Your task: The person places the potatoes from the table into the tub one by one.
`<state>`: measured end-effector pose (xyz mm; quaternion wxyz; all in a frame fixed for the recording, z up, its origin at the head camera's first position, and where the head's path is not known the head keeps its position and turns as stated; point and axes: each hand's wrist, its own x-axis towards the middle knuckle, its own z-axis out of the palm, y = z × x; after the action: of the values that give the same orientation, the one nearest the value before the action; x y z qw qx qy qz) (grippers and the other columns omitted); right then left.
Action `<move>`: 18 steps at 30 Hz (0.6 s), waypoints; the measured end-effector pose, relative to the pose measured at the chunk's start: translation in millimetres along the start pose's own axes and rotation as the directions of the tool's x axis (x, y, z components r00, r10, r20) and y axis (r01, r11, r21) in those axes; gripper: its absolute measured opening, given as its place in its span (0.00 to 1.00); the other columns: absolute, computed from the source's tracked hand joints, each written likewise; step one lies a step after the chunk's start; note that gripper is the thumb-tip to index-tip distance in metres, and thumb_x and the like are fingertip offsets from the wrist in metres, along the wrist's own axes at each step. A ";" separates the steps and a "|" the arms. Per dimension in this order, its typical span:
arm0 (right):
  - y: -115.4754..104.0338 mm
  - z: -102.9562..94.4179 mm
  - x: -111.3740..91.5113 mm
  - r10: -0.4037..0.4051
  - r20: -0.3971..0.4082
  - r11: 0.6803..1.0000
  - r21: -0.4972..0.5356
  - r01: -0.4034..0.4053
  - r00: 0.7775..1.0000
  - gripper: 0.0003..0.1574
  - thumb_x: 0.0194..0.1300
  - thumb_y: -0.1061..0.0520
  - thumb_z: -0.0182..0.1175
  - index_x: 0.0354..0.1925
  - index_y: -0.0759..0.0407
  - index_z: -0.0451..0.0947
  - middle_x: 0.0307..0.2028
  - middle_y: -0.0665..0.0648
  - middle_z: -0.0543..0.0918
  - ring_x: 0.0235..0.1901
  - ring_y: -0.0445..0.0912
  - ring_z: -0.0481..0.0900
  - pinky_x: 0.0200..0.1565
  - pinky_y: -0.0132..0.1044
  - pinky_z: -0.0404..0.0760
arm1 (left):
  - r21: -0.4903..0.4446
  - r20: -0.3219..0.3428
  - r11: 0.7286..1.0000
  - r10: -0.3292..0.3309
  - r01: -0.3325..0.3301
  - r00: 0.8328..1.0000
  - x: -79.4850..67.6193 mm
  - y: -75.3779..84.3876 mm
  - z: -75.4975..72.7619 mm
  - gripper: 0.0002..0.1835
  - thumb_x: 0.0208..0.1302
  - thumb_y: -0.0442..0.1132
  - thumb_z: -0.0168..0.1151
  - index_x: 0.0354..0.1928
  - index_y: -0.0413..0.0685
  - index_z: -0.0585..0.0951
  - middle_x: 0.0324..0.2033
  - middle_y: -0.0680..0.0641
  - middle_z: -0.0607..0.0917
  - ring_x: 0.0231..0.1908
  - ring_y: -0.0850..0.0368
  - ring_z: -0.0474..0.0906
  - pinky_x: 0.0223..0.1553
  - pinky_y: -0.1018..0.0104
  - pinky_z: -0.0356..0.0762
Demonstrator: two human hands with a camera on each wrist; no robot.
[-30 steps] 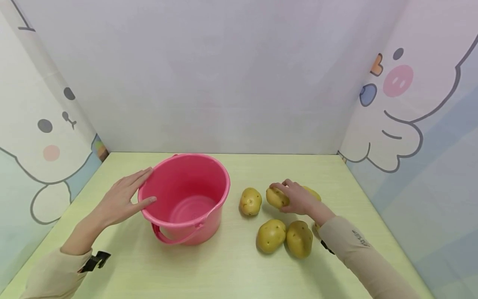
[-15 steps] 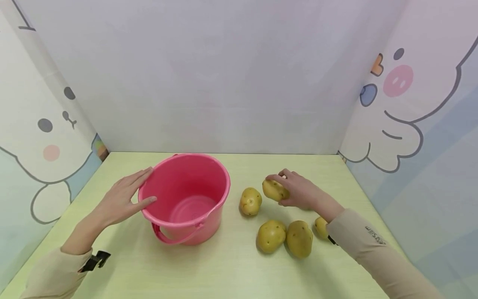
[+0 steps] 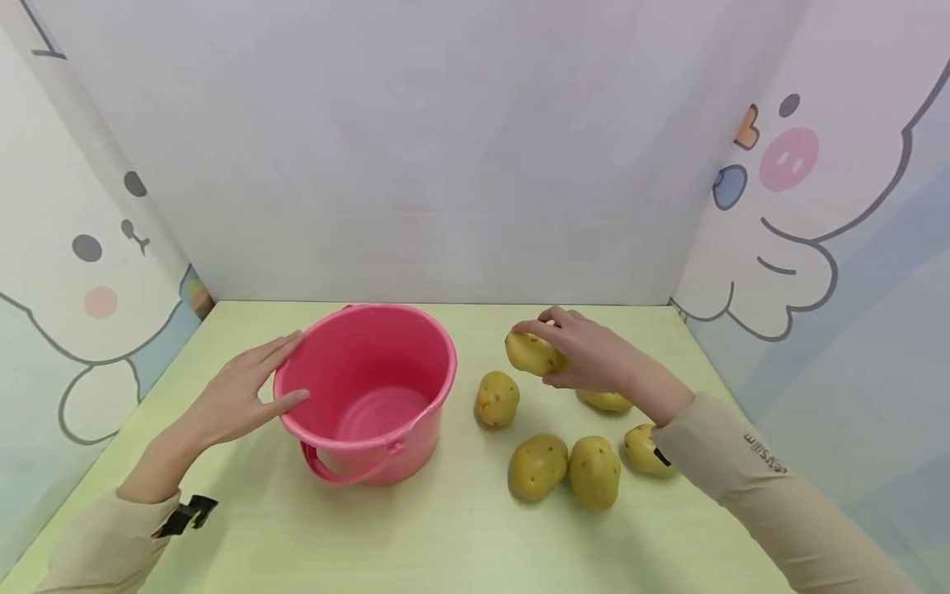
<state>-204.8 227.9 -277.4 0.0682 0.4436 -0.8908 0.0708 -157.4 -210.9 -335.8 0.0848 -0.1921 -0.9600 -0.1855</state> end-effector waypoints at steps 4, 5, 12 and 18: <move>-3.2 -8.4 4.2 -0.019 -0.010 1.000 -0.006 0.019 1.000 0.43 0.44 0.57 0.70 0.58 0.51 0.63 0.46 0.57 0.70 0.40 0.48 0.69 0.38 0.43 0.72 | -0.021 0.021 1.000 -0.002 0.002 1.000 0.4 -2.7 -1.1 0.45 0.49 0.58 0.61 0.65 0.43 0.57 0.60 0.40 0.60 0.57 0.41 0.56 0.51 0.37 0.54; -4.0 -10.0 5.1 -0.022 -0.010 1.000 -0.005 0.022 1.000 0.43 0.44 0.57 0.69 0.58 0.51 0.63 0.46 0.57 0.69 0.39 0.48 0.69 0.38 0.42 0.72 | -0.024 0.027 1.000 -0.002 0.003 1.000 0.4 -3.5 -1.3 0.45 0.48 0.58 0.61 0.65 0.43 0.57 0.61 0.40 0.60 0.57 0.41 0.56 0.51 0.37 0.54; -11.7 -20.1 13.1 -0.041 -0.003 0.999 0.003 0.041 0.999 0.42 0.46 0.57 0.68 0.59 0.50 0.62 0.47 0.56 0.69 0.41 0.48 0.68 0.37 0.42 0.72 | -0.073 0.055 0.997 0.023 -0.019 0.998 -0.1 -7.6 -3.9 0.47 0.47 0.58 0.62 0.66 0.44 0.55 0.62 0.41 0.59 0.58 0.42 0.55 0.49 0.38 0.59; -20.2 -30.2 24.5 -0.044 0.017 0.999 0.018 0.044 0.999 0.41 0.47 0.58 0.68 0.59 0.49 0.62 0.48 0.58 0.68 0.44 0.50 0.67 0.40 0.44 0.73 | -0.143 0.058 0.989 0.053 -0.044 0.997 -0.5 -11.2 -4.3 0.48 0.48 0.58 0.62 0.66 0.44 0.54 0.62 0.42 0.59 0.58 0.41 0.56 0.42 0.42 0.69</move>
<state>-201.5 202.3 -241.9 0.0579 0.4643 -0.8808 0.0732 -161.0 -222.3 -335.6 0.0458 -0.2264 -0.9416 -0.2449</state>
